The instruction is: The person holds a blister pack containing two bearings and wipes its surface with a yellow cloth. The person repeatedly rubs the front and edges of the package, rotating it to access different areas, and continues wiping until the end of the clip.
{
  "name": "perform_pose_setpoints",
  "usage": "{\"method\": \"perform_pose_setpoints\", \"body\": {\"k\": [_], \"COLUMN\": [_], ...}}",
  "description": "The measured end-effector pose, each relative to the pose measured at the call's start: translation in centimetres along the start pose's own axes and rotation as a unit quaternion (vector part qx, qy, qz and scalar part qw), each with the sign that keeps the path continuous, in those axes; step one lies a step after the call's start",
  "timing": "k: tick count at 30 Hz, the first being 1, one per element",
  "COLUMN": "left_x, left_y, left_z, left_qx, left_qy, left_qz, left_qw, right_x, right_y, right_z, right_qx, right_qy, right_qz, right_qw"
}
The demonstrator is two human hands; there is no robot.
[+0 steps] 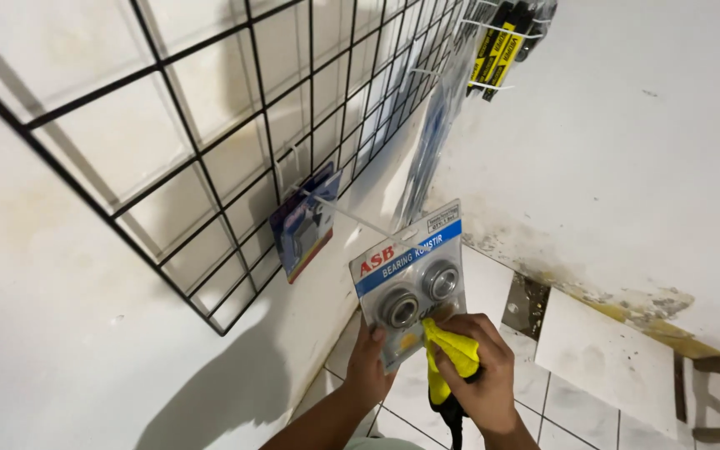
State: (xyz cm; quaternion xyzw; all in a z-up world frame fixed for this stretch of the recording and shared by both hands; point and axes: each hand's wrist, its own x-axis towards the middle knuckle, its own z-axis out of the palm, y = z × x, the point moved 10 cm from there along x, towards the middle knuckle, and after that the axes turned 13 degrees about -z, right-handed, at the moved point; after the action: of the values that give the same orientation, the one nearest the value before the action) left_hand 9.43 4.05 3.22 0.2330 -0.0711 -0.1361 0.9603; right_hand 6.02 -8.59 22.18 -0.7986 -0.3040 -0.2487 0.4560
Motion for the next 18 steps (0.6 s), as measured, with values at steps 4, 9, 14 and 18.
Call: {"method": "perform_pose_setpoints", "body": {"k": [4,9,14,18], "left_x": [-4.1,-2.1,-2.6,-2.4], "left_y": [5.8,0.4,3.5,3.5], "left_z": [7.2,-1.2,1.0,1.5], "left_qx": [0.513,0.064,0.085,0.044], "left_qy": [0.023,0.162,0.146,0.074], "left_qz": [0.279,-0.083,0.013,0.049], "left_qw": [0.811,0.981,0.986,0.995], "right_x": [-0.4,-0.4,-1.1,-1.1], "right_y": [0.4,0.0,-0.3,-0.1], "right_z": [0.0,0.7,1.9,2.2], "right_qx": [-0.001,-0.026,-0.008,-0.009], "right_qy": [0.028,0.023,0.002,-0.012], "right_qz": [0.035,0.014,-0.027,-0.016], "right_qw": [0.999,0.999,1.0,1.0]}}
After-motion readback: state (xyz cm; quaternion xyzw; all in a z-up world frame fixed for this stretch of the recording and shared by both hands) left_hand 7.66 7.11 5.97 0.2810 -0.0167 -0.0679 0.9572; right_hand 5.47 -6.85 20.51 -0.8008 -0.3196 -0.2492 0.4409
